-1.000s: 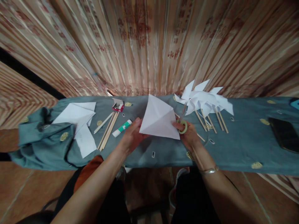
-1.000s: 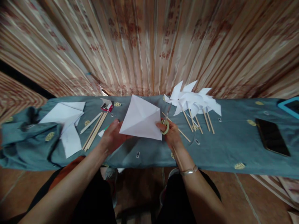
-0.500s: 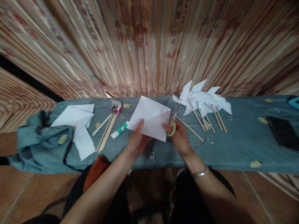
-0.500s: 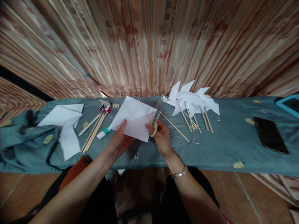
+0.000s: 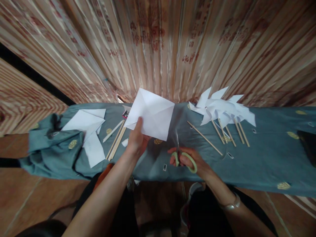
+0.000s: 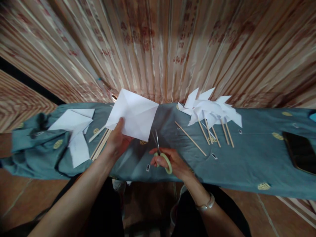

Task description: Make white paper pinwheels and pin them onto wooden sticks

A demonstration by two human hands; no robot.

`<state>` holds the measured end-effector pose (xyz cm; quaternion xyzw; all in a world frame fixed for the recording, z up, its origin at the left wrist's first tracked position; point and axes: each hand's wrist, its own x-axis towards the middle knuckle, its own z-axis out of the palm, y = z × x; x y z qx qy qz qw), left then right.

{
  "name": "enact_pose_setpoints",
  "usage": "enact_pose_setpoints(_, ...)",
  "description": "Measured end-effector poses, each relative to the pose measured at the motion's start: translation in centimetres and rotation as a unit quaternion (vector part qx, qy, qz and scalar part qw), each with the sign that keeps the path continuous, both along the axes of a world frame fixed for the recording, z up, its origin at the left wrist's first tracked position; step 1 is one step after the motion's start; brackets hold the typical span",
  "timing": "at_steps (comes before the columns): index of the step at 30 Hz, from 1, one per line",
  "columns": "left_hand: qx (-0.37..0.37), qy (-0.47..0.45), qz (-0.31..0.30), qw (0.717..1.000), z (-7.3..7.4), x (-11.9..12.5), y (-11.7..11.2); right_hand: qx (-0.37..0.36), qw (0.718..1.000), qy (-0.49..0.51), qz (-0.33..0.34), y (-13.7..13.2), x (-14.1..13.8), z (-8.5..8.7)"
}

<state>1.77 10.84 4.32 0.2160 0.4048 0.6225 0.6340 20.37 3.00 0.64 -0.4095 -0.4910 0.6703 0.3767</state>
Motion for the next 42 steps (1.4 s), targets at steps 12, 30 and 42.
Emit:
enact_pose_setpoints(12, 0.0, -0.01, -0.009, 1.0, -0.2, 0.5, -0.4, -0.041, 0.997, -0.019, 0.057, -0.1, -0.5, 0.0)
enact_pose_setpoints(30, -0.039, -0.01, -0.001, 0.999, 0.5, 1.2, -1.0, -0.021, 0.997, -0.052, 0.055, 0.0, -0.2, -0.7)
enact_pose_setpoints(42, -0.014, -0.021, 0.003, 1.0, 0.4, 0.9, -0.9, -0.05, 0.997, -0.036, 0.036, 0.0, -0.5, -1.4)
